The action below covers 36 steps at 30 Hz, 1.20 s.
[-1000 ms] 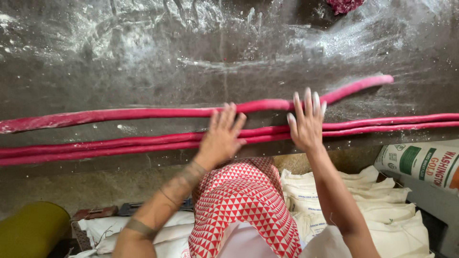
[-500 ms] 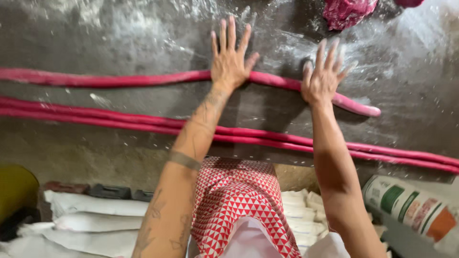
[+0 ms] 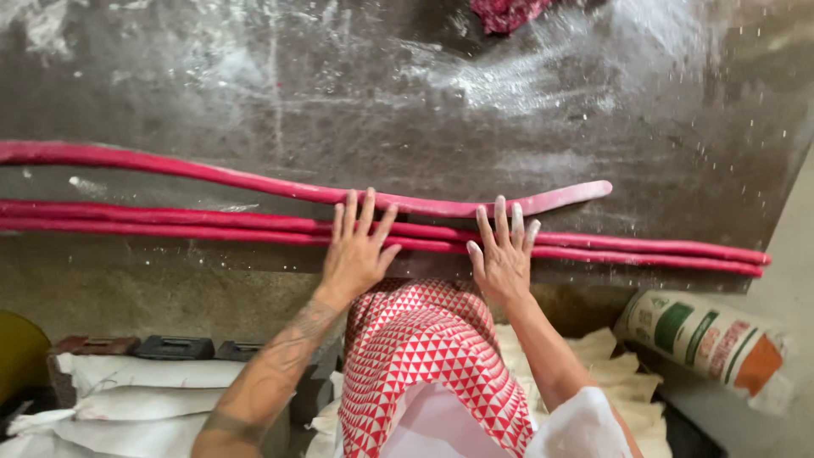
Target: The person rolls and kneads long strips of pink dough by hand on a work table, repeatedly pressing and stretching them into uniform shapes.
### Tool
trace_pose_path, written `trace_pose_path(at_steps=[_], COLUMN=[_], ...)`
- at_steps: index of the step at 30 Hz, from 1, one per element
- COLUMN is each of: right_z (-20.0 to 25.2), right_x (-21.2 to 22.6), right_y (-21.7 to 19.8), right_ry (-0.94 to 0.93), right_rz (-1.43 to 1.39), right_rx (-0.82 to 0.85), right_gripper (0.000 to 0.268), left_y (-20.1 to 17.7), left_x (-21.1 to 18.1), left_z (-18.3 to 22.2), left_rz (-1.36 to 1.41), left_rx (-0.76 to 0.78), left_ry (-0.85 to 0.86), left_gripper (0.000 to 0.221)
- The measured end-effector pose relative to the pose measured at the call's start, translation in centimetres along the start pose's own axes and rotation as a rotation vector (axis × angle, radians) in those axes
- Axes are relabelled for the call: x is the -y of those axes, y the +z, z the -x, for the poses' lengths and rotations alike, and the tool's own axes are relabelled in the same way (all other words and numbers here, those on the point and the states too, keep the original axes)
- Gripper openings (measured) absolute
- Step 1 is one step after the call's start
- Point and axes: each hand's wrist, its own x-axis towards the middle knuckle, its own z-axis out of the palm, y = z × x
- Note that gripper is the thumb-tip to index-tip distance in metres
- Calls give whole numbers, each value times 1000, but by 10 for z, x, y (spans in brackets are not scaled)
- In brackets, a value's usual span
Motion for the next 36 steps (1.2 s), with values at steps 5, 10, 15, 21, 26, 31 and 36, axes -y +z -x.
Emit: trace_pose_path(at_steps=[5,10,15,21,26,31,36], right_z=[-24,-145,-204,-95,25,37,-64], right_x=[-28,-81,-115,-114,-95,-92,-156], right_y=[2,-16,-42,-34,-27,-14,-22], right_ry=[99,168,170,-2,111,243,196], right_rz=[50,181,165,84,78,107,81], right_rx=[-28,-216,-252,-90,-43,-11,-192], right_gripper=[65,66,63,66,64,65,63], left_y=[19,16,22,42,50,68,78], left_x=[-2,13,23,-14,-69,-110,-103], left_z=[-78,-200,-238,-137,-51,-72,-194], left_rz=[-4,-116,-172,-172,50,71,-103], left_rx=[-114,-109,-172,24,225,113,46], left_ry=[-74,-267,-161,377,303,196,-98], left_gripper=[82,78,73,84,90,90,82])
